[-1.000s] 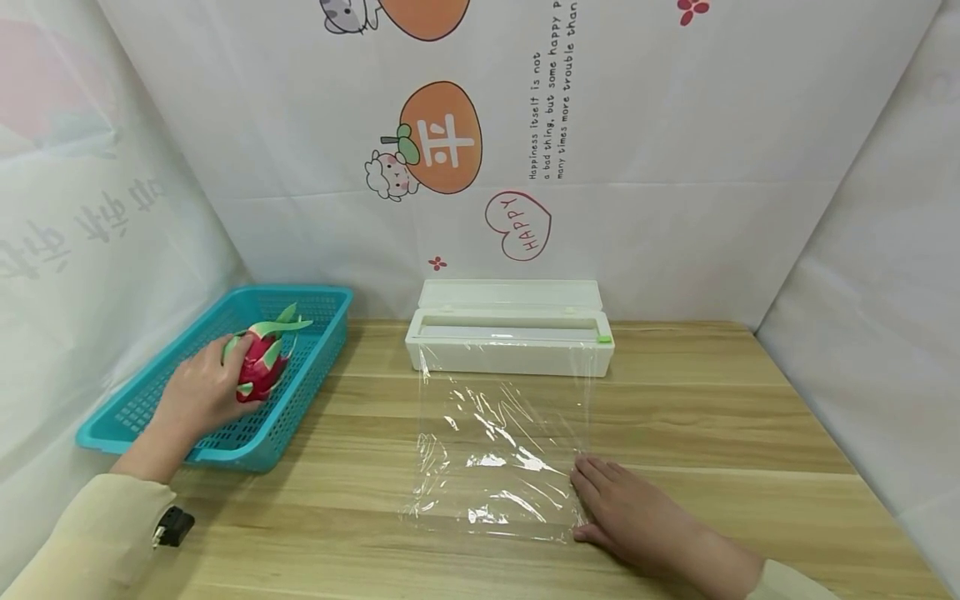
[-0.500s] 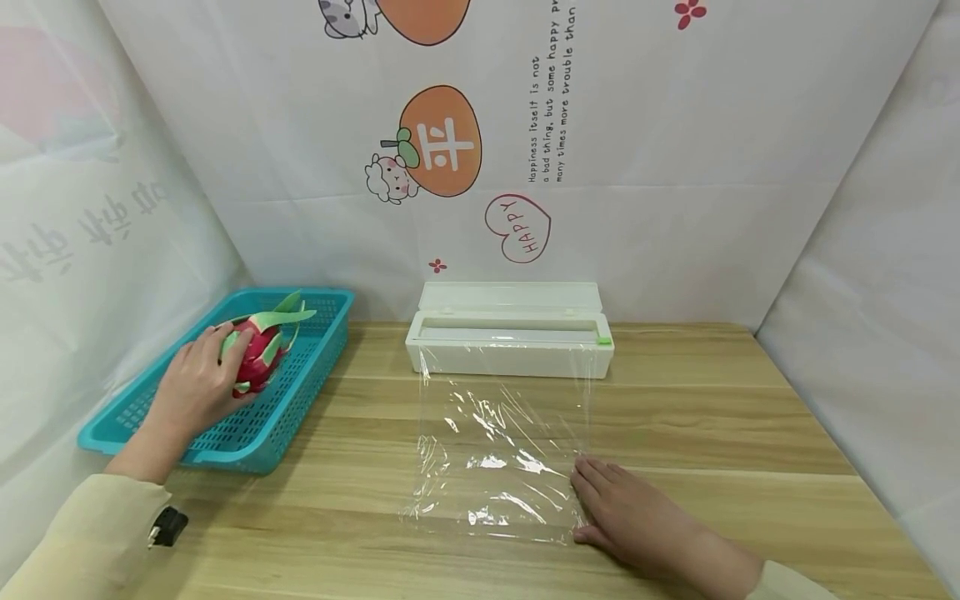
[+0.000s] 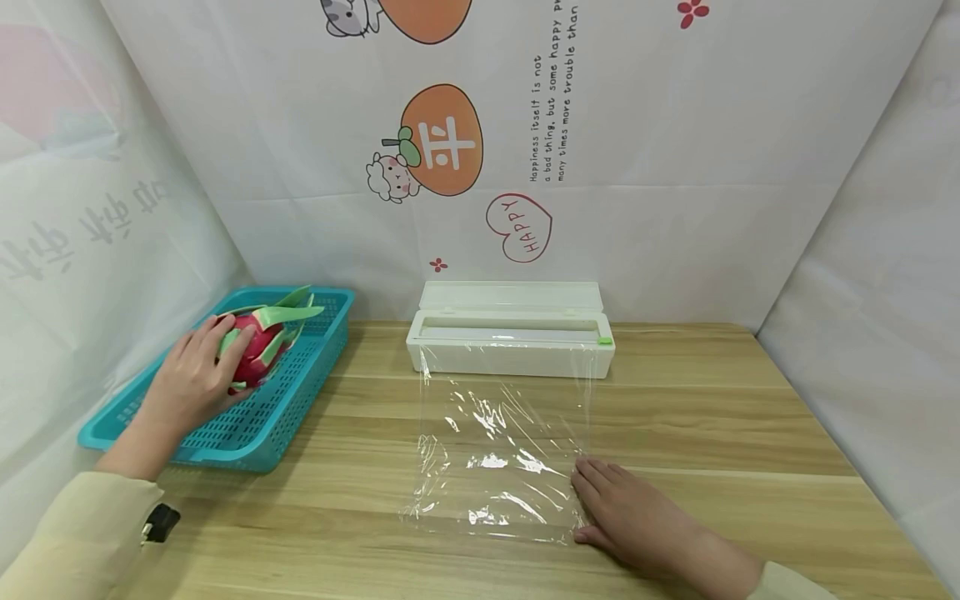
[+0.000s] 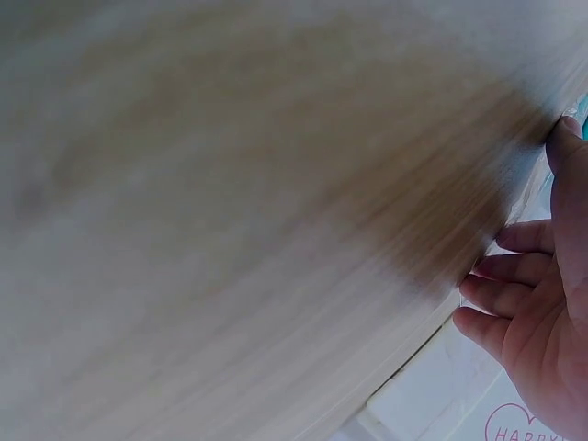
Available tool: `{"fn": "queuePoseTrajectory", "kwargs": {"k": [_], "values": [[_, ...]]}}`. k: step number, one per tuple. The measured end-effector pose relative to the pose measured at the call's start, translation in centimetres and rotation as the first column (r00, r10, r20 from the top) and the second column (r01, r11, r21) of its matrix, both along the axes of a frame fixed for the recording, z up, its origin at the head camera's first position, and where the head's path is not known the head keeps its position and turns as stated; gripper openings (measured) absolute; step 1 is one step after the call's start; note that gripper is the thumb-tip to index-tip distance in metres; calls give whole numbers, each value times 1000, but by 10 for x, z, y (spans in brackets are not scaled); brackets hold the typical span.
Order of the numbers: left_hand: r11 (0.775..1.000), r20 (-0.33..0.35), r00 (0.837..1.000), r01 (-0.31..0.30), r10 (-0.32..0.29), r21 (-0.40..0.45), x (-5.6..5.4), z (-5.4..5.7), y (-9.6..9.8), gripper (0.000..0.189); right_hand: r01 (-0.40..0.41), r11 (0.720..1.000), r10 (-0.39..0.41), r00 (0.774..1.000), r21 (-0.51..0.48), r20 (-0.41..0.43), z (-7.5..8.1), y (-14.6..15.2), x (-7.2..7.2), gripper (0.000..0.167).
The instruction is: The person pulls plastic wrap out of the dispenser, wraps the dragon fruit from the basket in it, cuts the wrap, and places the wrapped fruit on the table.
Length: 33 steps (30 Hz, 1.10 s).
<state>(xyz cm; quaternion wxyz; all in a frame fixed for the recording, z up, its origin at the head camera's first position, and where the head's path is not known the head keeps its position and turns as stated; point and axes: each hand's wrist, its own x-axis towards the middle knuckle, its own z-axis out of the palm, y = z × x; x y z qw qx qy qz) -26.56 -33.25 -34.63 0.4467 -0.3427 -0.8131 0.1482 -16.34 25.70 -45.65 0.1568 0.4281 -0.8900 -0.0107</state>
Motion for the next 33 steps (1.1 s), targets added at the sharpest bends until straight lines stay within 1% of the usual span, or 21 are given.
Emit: {"fn": "queuePoseTrajectory", "kwargs": {"k": [3, 7, 9, 12, 15, 18, 25, 33], "values": [[1000, -18, 1000, 3, -3, -3, 1, 3, 2, 117, 1, 1000, -1, 1000, 1, 5, 1, 0, 0, 65], [1000, 1, 1000, 22, -22, 6, 3, 5, 3, 116, -1, 1000, 1, 1000, 3, 2, 0, 0, 0, 66], [999, 5, 999, 40, -40, 13, 3, 7, 4, 114, -3, 1000, 3, 1000, 4, -1, 0, 1, 0, 66], [997, -10, 997, 72, -72, 22, 2, 9, 7, 114, -5, 1000, 5, 1000, 2, -7, 0, 1, 0, 66], [995, -30, 995, 101, -100, 15, 1, 11, 10, 113, -10, 1000, 10, 1000, -1, -11, -1, 1, 0, 65], [992, -33, 992, 125, -124, 6, 0, 14, 14, 109, -19, 1000, 19, 1000, -4, -20, -1, 1, 0, 65], [991, -24, 990, 137, -137, -3, 1, 20, 26, 113, -26, 1000, 26, 999, -10, -33, -1, 0, -1, 65], [986, -33, 985, 166, -167, -21, 1, 23, 40, 107, -20, 1000, 20, 1000, -6, -16, -2, 1, -1, 65]]}}
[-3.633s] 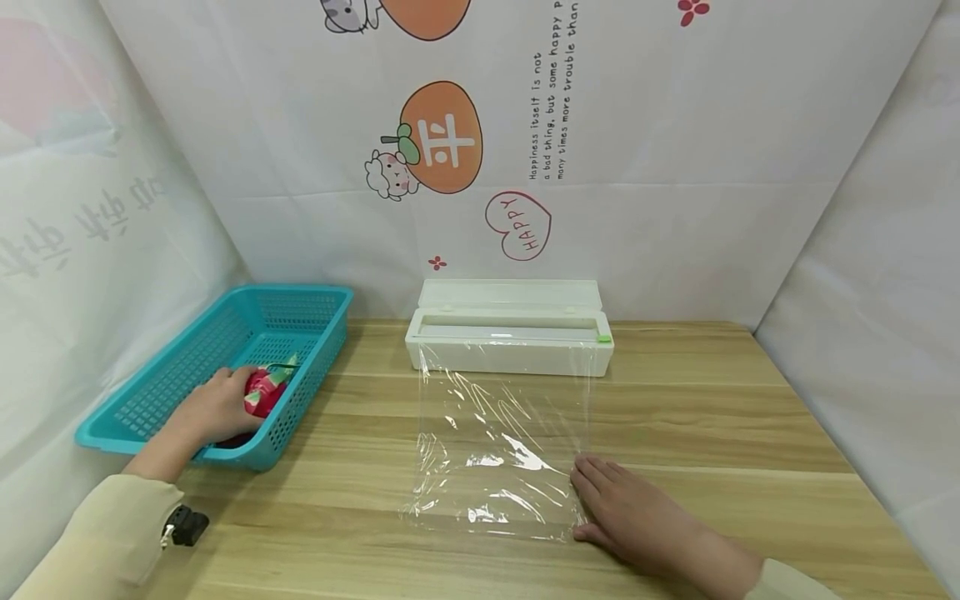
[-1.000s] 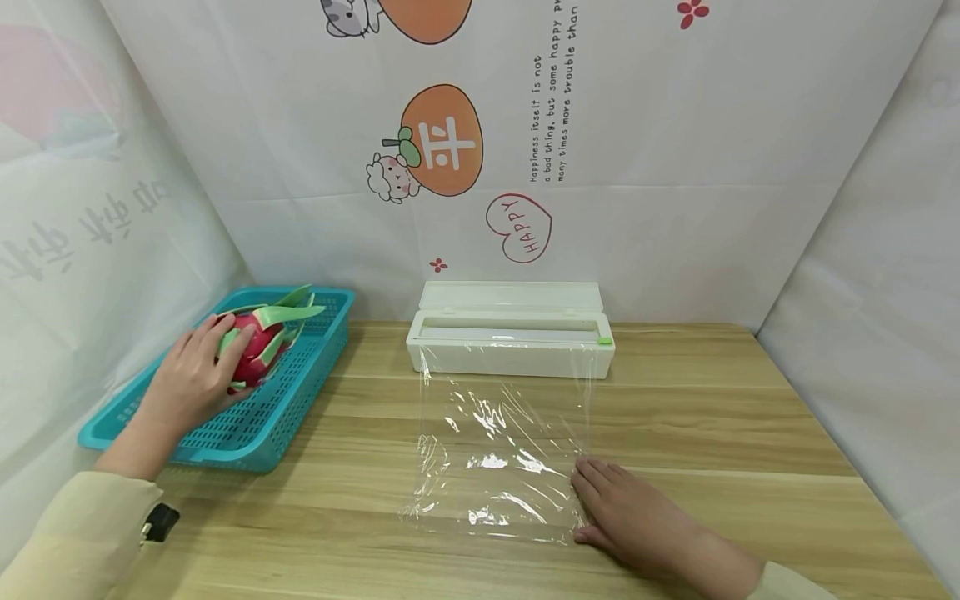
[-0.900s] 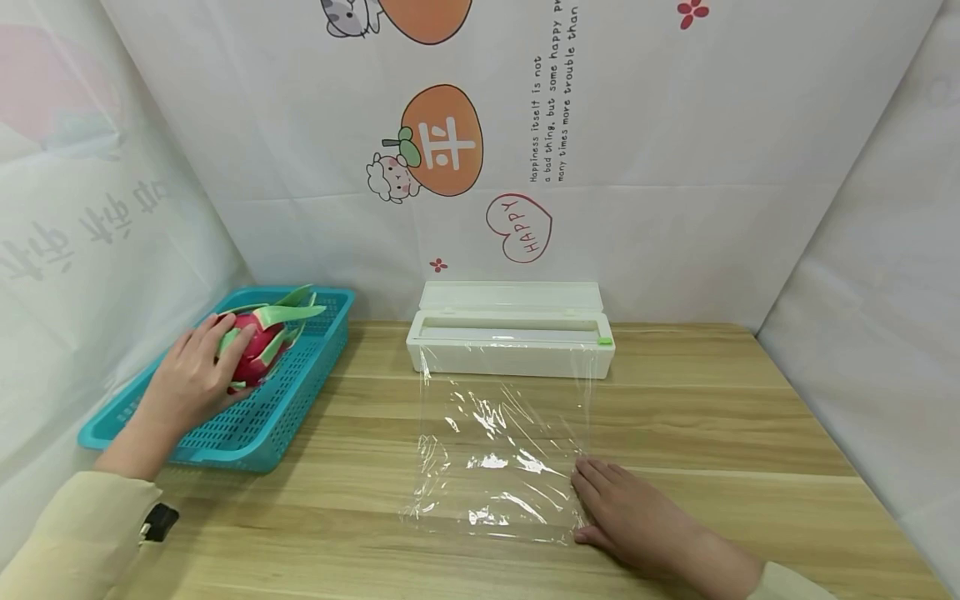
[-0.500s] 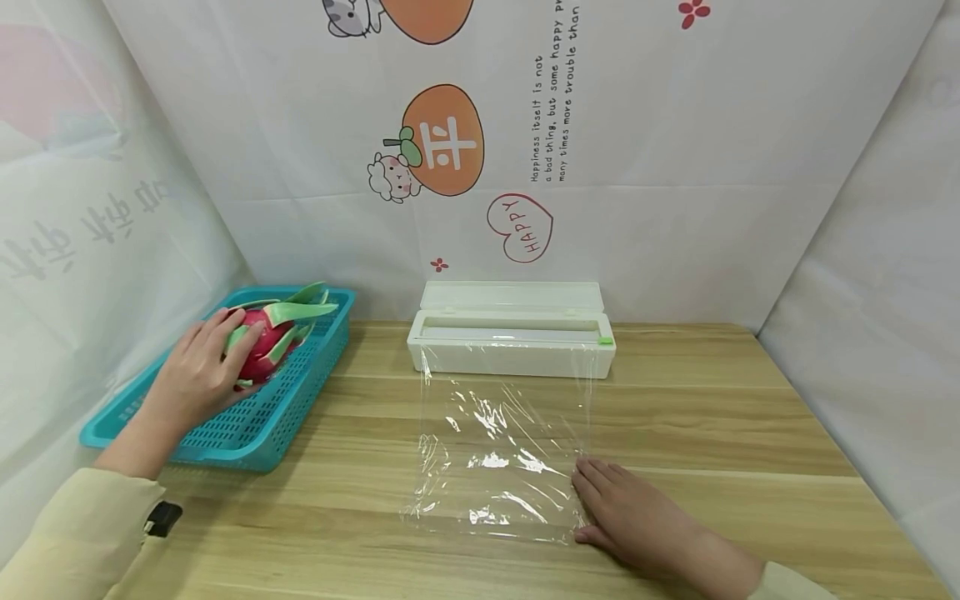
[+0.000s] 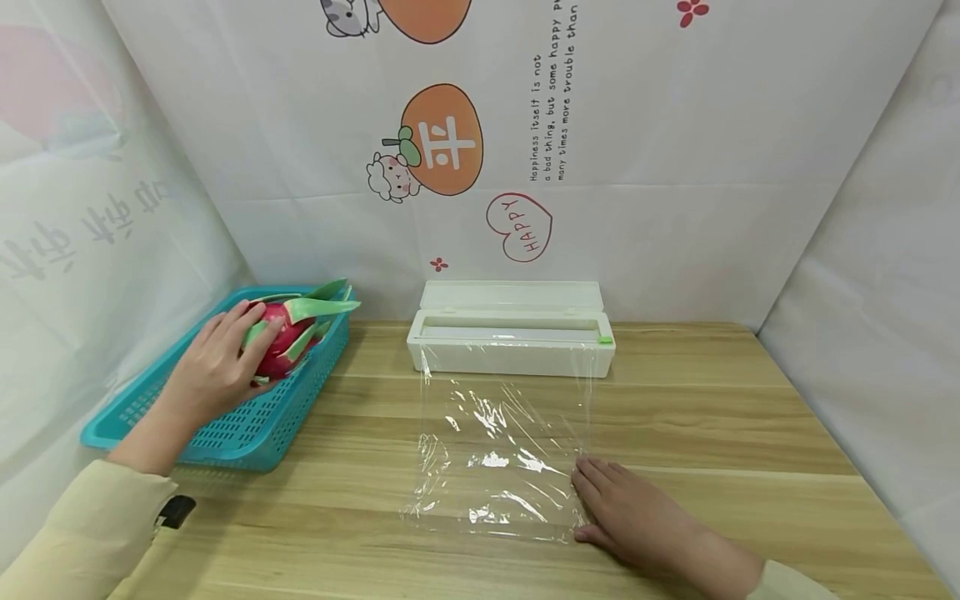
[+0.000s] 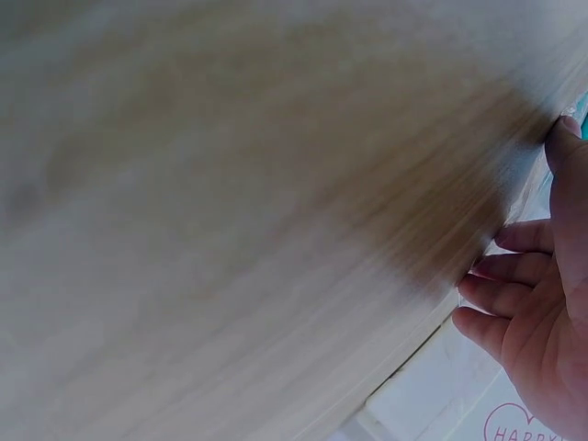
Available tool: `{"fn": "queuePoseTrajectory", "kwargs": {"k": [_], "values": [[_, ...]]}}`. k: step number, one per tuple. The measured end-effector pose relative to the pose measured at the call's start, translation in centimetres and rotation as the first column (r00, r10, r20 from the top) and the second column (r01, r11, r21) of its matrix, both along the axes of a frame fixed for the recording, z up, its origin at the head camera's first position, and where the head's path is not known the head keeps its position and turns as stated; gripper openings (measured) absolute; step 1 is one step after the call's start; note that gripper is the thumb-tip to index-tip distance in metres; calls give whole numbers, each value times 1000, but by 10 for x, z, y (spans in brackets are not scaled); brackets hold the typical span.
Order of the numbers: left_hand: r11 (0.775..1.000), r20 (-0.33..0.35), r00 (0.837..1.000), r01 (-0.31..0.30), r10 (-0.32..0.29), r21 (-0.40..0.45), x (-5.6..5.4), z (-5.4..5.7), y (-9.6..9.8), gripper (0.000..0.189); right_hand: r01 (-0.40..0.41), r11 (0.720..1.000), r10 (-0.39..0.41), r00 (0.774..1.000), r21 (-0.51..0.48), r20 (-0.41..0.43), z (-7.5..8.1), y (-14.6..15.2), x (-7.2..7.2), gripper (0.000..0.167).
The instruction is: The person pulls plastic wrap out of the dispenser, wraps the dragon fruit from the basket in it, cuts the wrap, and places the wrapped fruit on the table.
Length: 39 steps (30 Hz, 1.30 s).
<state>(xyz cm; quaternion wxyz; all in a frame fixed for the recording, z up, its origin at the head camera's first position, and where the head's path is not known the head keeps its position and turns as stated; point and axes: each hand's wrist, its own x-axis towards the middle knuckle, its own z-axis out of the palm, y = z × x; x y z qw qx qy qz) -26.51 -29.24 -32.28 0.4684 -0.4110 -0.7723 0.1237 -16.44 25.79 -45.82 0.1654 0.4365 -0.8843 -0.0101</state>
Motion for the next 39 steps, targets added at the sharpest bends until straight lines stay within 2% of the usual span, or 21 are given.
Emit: {"fn": "queuePoseTrajectory", "kwargs": {"k": [8, 21, 27, 34, 39], "values": [[1000, 9, 1000, 17, -17, -26, -1, 0, 16, 100, -4, 1000, 4, 1000, -3, -3, 1, -1, 0, 65], [996, 16, 997, 79, -79, -37, 0, 0, 52, 102, 9, 1000, -9, 1000, -4, 15, 1, 0, 1, 65], [993, 11, 994, 107, -107, -42, -2, -3, 68, 100, 7, 1000, -7, 1000, -6, 10, 2, -1, 0, 65], [992, 51, 993, 106, -103, -62, 2, -6, 81, 97, -1, 1000, 1, 1000, -3, 5, 2, -2, 0, 65], [990, 39, 992, 126, -124, -60, 1, -9, 89, 94, -10, 1000, 10, 1000, -1, -1, 0, -1, -1, 65]]}}
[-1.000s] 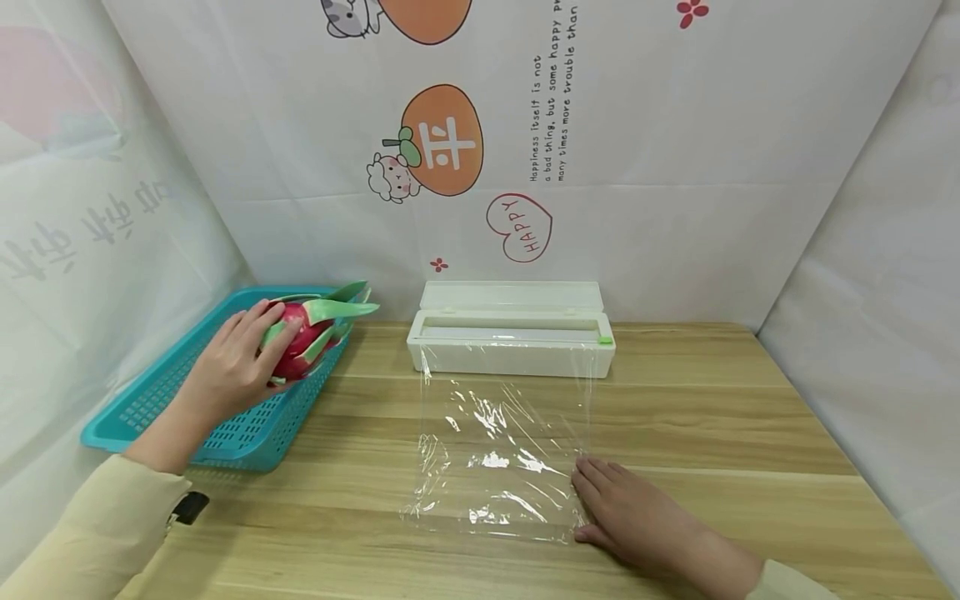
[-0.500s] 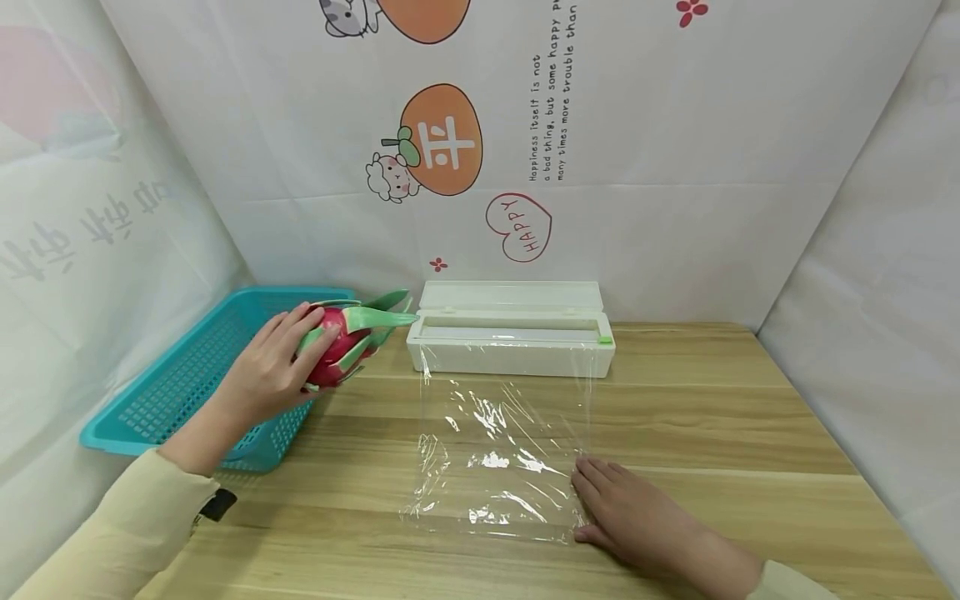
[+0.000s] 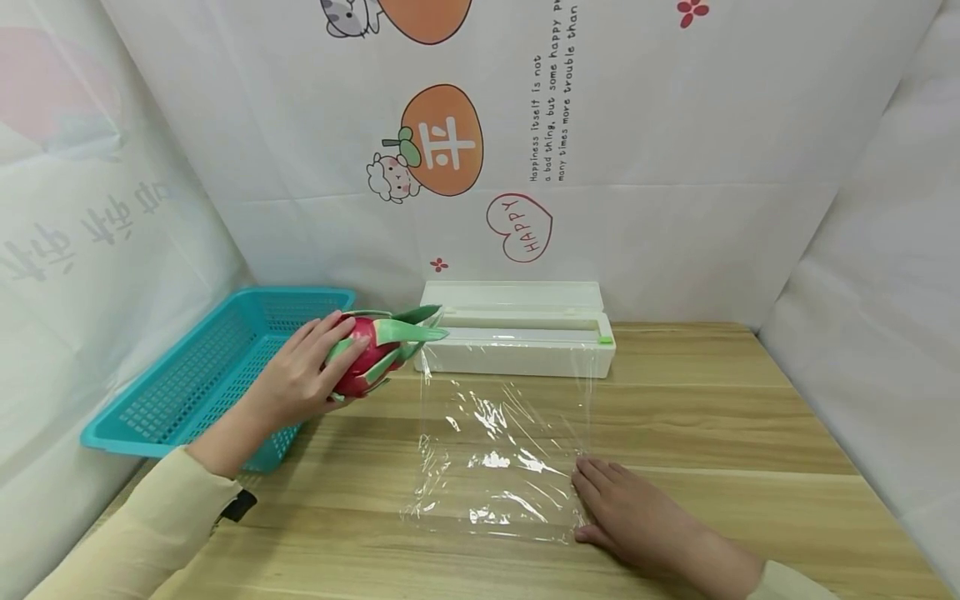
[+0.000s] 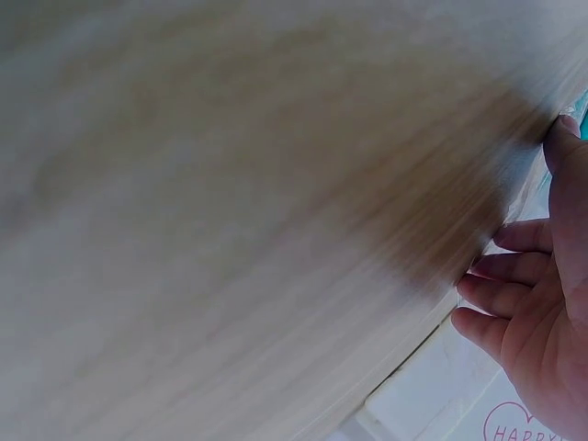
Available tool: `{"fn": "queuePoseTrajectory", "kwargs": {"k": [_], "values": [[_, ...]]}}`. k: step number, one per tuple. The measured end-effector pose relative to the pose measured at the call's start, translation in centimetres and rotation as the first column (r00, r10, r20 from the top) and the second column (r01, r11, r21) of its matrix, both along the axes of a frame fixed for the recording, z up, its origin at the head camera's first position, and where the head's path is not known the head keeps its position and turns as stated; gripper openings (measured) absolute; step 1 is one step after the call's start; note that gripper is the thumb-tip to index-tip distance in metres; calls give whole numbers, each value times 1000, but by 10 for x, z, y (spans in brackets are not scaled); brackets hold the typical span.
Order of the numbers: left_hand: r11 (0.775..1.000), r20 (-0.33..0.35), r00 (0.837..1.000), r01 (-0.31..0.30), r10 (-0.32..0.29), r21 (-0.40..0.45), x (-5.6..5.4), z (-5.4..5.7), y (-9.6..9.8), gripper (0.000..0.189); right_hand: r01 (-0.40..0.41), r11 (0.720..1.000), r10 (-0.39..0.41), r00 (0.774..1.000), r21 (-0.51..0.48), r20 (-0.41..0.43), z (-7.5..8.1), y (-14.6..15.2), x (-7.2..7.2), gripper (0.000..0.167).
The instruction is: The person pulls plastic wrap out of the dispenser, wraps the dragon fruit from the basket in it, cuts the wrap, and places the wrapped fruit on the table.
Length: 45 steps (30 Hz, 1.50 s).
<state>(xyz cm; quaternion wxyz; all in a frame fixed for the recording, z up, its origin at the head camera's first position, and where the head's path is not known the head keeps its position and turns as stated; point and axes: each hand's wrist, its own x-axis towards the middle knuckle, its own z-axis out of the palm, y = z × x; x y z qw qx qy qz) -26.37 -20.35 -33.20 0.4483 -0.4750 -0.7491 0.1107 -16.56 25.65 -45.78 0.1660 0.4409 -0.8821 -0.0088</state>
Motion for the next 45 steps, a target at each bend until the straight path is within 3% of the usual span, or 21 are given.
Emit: {"fn": "queuePoseTrajectory", "kwargs": {"k": [6, 18, 27, 45], "values": [[998, -14, 998, 60, -60, 11, -2, -5, 11, 87, -6, 1000, 6, 1000, -7, -15, -1, 0, 0, 64], [993, 25, 993, 113, -113, -14, -6, -16, 34, 81, -1, 1000, 1, 1000, -2, -12, 0, -1, 1, 65], [988, -7, 988, 157, -157, -8, -11, -23, 52, 72, -5, 1000, 5, 1000, -9, -20, 0, -1, 1, 64], [980, 40, 980, 198, -197, -36, -19, -37, 86, 71, -17, 1000, 16, 999, -12, -30, -1, 0, -1, 64]]}}
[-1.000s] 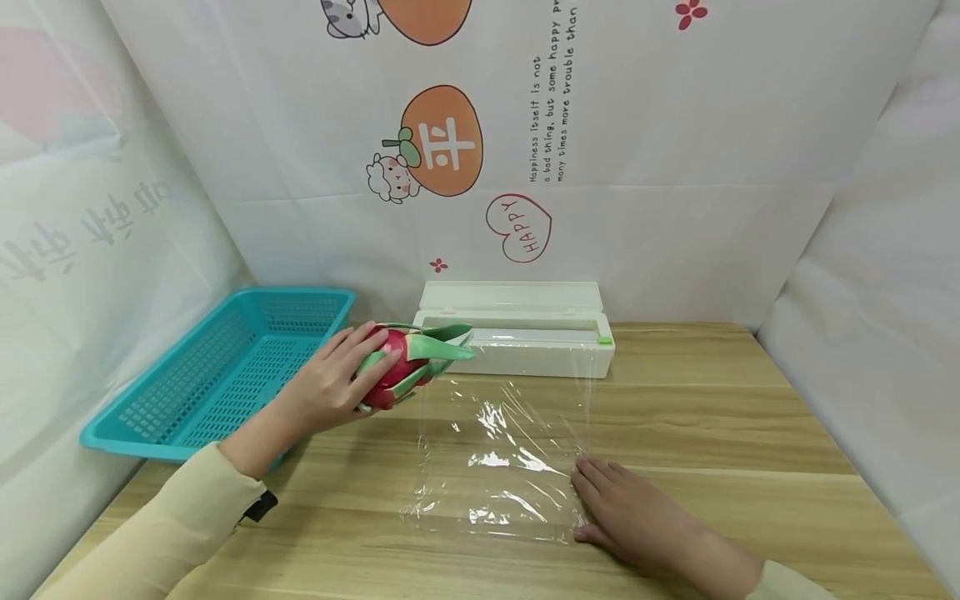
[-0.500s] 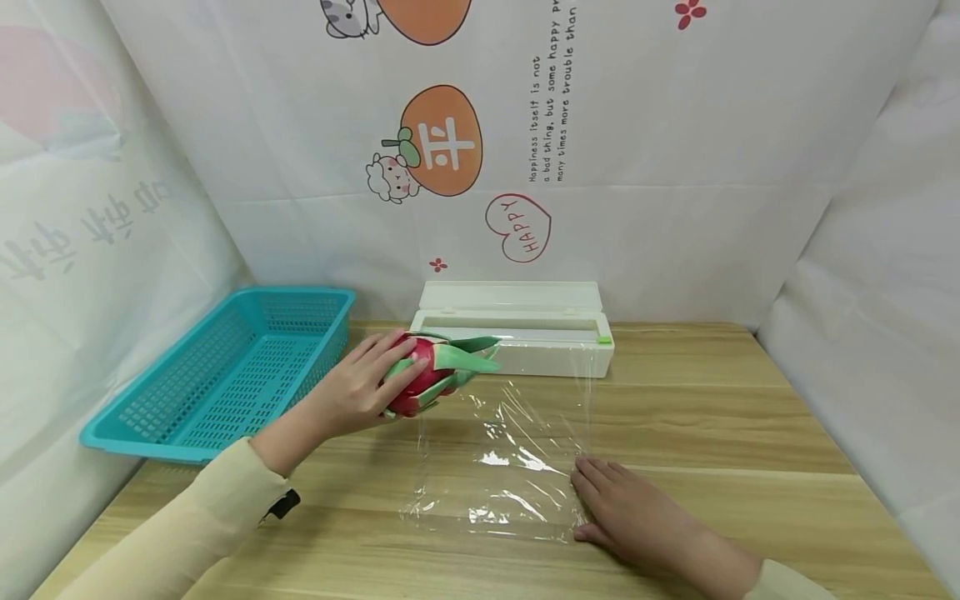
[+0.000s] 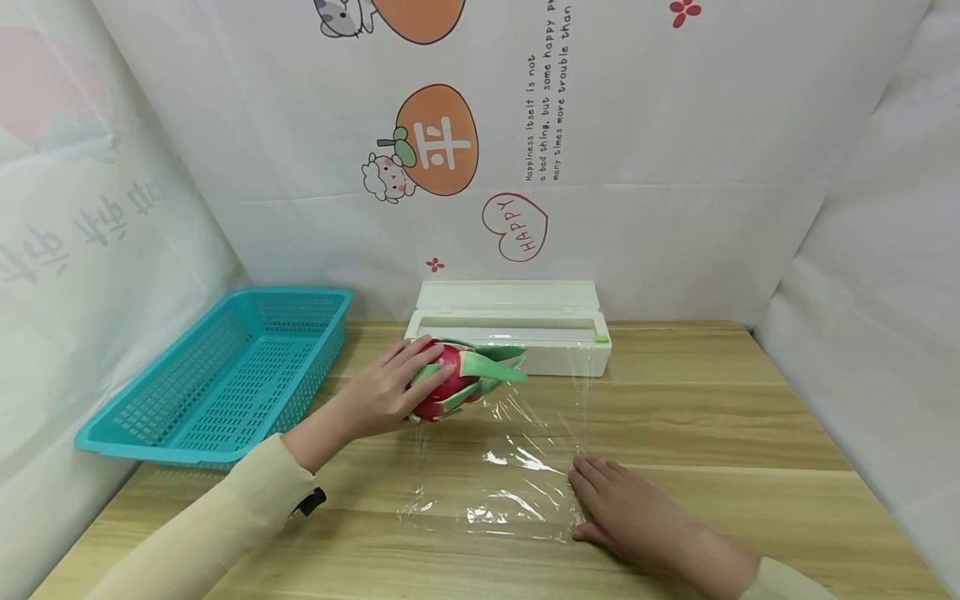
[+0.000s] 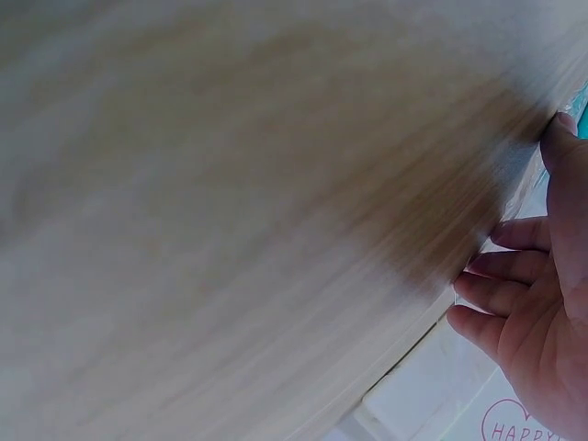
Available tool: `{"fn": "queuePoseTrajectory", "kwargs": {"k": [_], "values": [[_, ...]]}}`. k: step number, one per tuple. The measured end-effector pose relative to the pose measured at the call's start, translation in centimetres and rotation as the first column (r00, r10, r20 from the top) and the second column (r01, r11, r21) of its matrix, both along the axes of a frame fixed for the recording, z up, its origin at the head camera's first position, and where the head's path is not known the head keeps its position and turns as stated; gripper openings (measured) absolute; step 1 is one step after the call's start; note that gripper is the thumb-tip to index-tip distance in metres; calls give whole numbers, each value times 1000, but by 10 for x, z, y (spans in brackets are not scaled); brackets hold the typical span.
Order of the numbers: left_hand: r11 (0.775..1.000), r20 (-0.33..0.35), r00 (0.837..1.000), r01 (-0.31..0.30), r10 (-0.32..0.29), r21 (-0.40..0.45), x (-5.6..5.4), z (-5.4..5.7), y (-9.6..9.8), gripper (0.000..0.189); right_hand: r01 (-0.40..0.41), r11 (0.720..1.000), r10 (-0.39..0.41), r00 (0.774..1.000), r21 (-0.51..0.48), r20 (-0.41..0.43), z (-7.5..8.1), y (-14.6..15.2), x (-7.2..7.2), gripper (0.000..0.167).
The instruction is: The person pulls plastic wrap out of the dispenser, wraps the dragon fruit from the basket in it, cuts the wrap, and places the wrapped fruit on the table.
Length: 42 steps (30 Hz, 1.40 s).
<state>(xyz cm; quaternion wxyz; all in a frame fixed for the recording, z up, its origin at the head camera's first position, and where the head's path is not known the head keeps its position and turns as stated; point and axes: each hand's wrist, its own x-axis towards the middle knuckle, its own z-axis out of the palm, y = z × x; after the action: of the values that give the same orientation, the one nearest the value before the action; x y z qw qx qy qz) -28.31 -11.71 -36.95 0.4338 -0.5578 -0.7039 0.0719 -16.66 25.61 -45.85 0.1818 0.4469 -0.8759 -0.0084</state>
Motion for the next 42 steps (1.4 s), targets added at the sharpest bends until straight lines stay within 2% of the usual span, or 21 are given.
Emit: {"fn": "queuePoseTrajectory", "kwargs": {"k": [6, 11, 20, 26, 35, 42], "values": [[1000, 12, 1000, -4, 4, -14, -3, -4, 12, 70, 1, 1000, -1, 1000, 11, -2, 0, 0, 0, 64], [1000, -7, 1000, 11, -11, -28, -6, -9, 22, 70, 11, 1000, -11, 1000, 17, 13, 0, 0, 0, 65], [999, -34, 999, 36, -37, -39, -11, -20, 38, 69, -3, 1000, 3, 1000, 13, -15, 0, -1, -1, 64], [997, -17, 999, 47, -48, -56, -13, -27, 47, 65, 5, 1000, -6, 1000, 23, 13, 1, -2, 0, 64], [995, 15, 998, 57, -56, -85, -19, -39, 57, 73, 13, 1000, -13, 1000, 10, 24, 0, -1, 0, 64], [994, 71, 996, 61, -55, -93, -20, -45, 60, 83, 21, 1000, -21, 999, 12, 42, 0, -1, 0, 64]]}}
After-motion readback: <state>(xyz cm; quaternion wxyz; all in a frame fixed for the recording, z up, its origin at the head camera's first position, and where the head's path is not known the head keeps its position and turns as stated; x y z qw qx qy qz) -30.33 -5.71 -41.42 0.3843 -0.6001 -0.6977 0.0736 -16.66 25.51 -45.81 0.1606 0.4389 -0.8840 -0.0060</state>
